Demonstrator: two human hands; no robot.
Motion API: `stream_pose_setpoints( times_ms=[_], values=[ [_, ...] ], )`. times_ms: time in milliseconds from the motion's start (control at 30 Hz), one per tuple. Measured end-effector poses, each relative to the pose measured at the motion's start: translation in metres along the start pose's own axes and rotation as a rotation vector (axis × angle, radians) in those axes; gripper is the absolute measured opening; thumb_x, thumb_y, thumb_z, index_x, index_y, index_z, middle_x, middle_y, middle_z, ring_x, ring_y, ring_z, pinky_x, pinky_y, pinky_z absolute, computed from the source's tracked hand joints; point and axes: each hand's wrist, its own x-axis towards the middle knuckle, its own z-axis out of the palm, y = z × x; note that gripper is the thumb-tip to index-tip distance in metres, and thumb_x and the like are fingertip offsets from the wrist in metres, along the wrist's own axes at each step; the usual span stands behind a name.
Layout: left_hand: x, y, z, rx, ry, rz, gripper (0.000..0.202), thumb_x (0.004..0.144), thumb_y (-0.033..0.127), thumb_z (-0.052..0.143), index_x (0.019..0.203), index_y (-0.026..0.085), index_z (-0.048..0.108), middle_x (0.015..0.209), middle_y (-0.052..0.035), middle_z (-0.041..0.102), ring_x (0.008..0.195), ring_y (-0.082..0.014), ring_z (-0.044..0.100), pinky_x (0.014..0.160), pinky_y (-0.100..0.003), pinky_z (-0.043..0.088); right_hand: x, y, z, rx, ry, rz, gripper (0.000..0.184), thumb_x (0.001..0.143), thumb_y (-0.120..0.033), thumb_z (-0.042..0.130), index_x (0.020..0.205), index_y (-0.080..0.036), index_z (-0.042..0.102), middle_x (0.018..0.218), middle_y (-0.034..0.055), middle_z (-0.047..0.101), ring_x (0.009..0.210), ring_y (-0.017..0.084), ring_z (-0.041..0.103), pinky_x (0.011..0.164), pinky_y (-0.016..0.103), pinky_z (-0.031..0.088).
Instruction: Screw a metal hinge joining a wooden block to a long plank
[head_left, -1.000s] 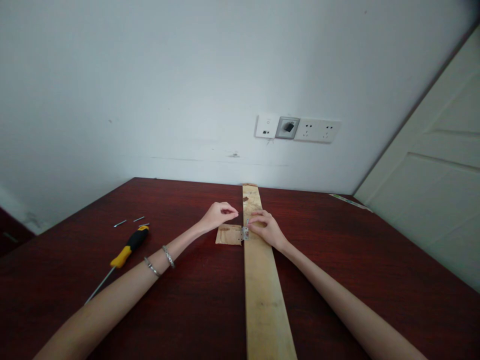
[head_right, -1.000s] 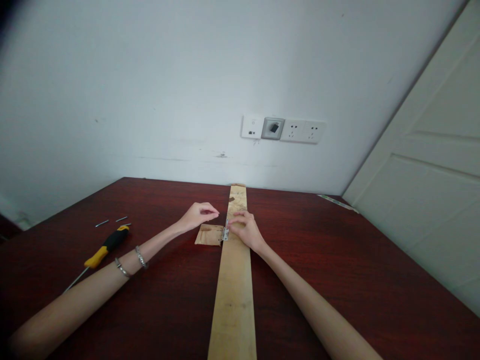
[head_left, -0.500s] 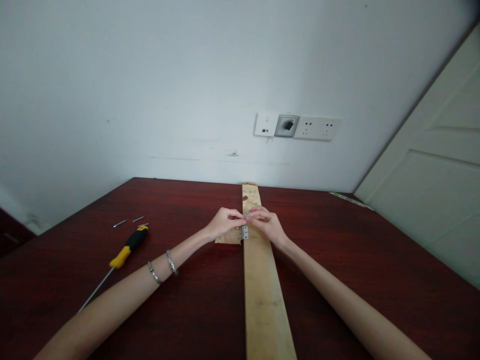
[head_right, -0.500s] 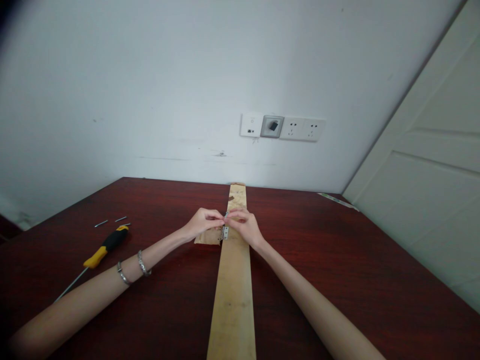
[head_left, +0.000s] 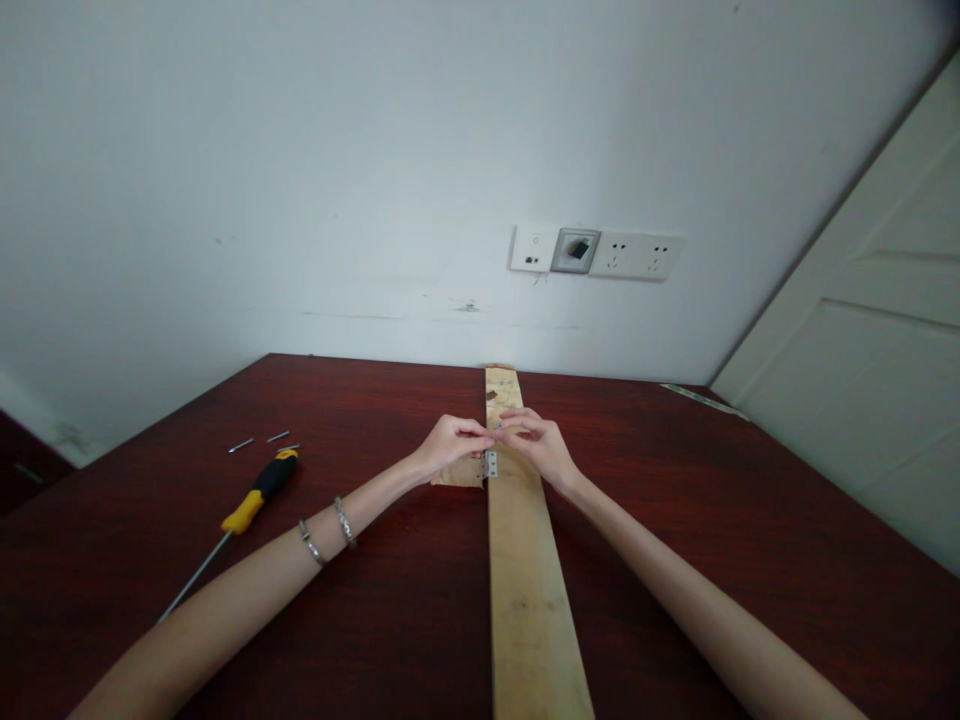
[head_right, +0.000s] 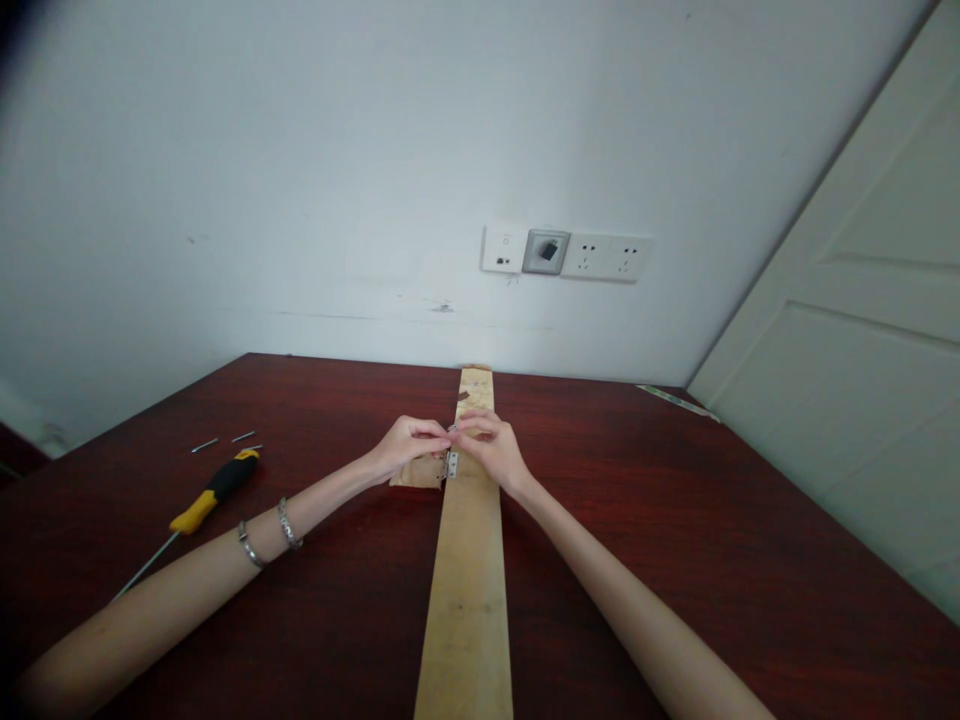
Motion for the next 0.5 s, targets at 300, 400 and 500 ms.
stream_pose_setpoints(
  times_ms=[300, 400, 500],
  values=[
    [0.004, -0.004, -0.008, -0.011, 0.060, -0.067, 0.022, 0.070, 0.021, 0.071, 0.090, 0.013, 0.072, 0.079, -0.0040, 0.069, 0.066, -0.0107, 0.058, 0.063, -0.023, 0.048, 0.002, 0.014, -0.007, -0.159, -0.040, -0.038, 0.023, 0.068, -0.044, 0.073, 0.076, -0.023, 0.075, 0.102, 0.0078, 0.062, 0.096, 0.021, 0.059, 0.075, 0.033, 0.051],
    [0.007, -0.004, -0.015, -0.006, 0.154, -0.058, 0.020, 0.072, 0.017, 0.067, 0.091, 0.013, 0.071, 0.078, -0.0032, 0.067, 0.062, -0.0087, 0.057, 0.060, -0.021, 0.047, 0.000, 0.023, -0.008, -0.231, -0.044, -0.049, 0.020, 0.069, -0.042, 0.073, 0.075, -0.023, 0.075, 0.100, 0.0076, 0.062, 0.098, 0.022, 0.059, 0.079, 0.035, 0.049],
    [0.011, -0.005, -0.022, -0.029, 0.192, -0.054, 0.020, 0.072, 0.016, 0.065, 0.091, 0.012, 0.070, 0.077, -0.0038, 0.066, 0.064, -0.0093, 0.057, 0.059, -0.021, 0.048, -0.002, 0.028, -0.009, -0.270, -0.052, -0.049, 0.015, 0.069, -0.037, 0.074, 0.074, -0.023, 0.075, 0.099, 0.0072, 0.063, 0.098, 0.023, 0.058, 0.088, 0.038, 0.045]
  ],
)
